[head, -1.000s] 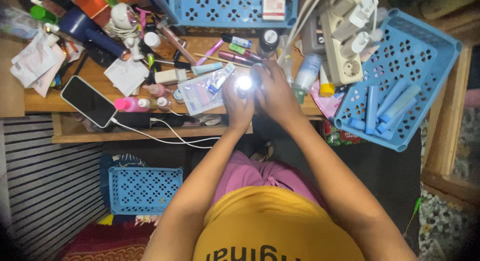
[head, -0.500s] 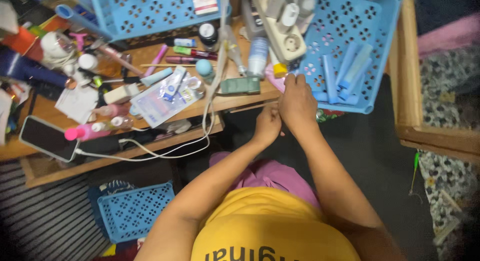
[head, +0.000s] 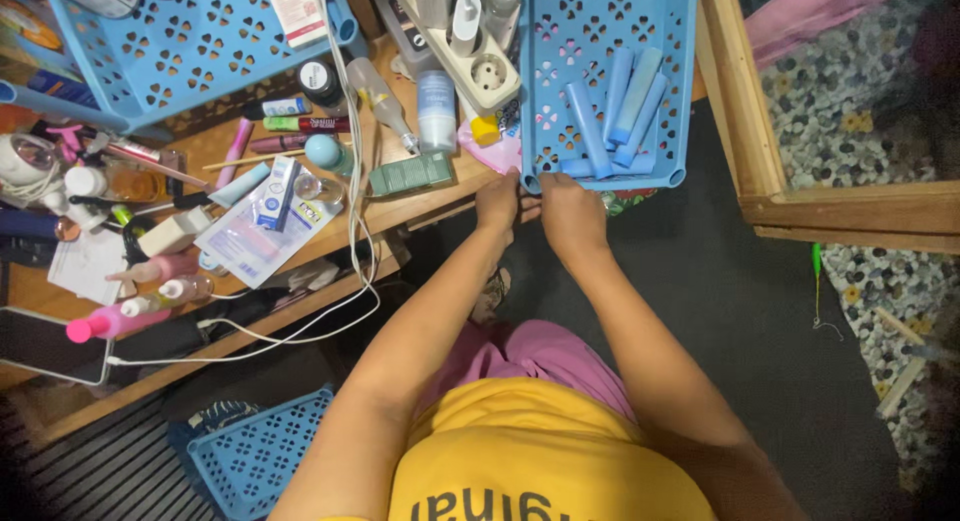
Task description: The person organizes a cluttered wooden table by picking up various bottles, boxes, and personal care items, then placing them into blue plastic baskets. They also wipe the inside of one basket with a cloth. The scene shows a top-down view of the table with many items scattered across it.
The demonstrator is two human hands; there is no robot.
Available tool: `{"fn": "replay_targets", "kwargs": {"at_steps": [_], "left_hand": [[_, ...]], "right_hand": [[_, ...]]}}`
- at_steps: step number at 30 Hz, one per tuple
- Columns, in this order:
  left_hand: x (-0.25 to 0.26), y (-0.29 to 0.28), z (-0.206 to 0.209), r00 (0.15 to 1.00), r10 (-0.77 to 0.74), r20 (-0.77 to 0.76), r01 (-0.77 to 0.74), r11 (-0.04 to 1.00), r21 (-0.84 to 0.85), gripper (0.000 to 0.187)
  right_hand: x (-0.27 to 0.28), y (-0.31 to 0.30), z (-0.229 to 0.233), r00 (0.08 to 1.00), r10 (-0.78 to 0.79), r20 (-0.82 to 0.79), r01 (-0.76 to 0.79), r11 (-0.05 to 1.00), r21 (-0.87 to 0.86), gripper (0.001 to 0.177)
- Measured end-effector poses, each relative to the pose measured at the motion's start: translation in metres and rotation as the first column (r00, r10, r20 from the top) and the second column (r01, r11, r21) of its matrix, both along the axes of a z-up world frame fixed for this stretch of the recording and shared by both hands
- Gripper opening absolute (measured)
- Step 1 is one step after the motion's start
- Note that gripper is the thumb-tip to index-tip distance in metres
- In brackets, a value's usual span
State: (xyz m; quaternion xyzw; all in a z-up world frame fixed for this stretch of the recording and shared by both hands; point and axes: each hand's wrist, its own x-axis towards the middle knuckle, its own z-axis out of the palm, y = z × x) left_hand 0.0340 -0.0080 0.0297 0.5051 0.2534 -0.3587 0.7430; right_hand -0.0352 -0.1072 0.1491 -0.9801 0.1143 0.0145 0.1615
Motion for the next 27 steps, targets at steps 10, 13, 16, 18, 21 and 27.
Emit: {"fn": "replay_targets", "kwargs": {"at_steps": [10,13,16,18,21,27], "left_hand": [[-0.010,0.026,0.013,0.987,0.017,0.162,-0.038,0.991,0.128,0.021],[-0.017,0.043,0.015,0.980,0.112,0.167,-0.129,0.987,0.094,0.022],[-0.028,0.061,0.007,0.945,0.211,0.250,-0.240,0.967,0.091,0.026],[-0.030,0.069,0.004,0.921,0.257,0.292,-0.294,0.952,0.089,0.028],[-0.029,0.080,0.007,0.902,0.312,0.298,-0.347,0.935,0.071,0.028],[-0.025,0.109,-0.008,0.871,0.321,0.372,-0.384,0.917,0.108,0.026]], "right_hand": [[-0.002,0.011,0.008,0.976,-0.048,0.212,0.018,0.990,0.141,0.035],[0.002,0.013,0.009,0.975,-0.058,0.215,0.033,0.993,0.115,0.035],[0.005,0.015,0.009,0.976,-0.064,0.206,0.039,0.992,0.122,0.032],[0.006,0.016,0.008,0.979,-0.060,0.196,0.039,0.993,0.112,0.032],[0.007,0.018,0.007,0.971,-0.057,0.230,0.029,0.992,0.123,0.032],[0.008,0.015,0.004,0.971,-0.043,0.235,0.017,0.994,0.112,0.029]]}}
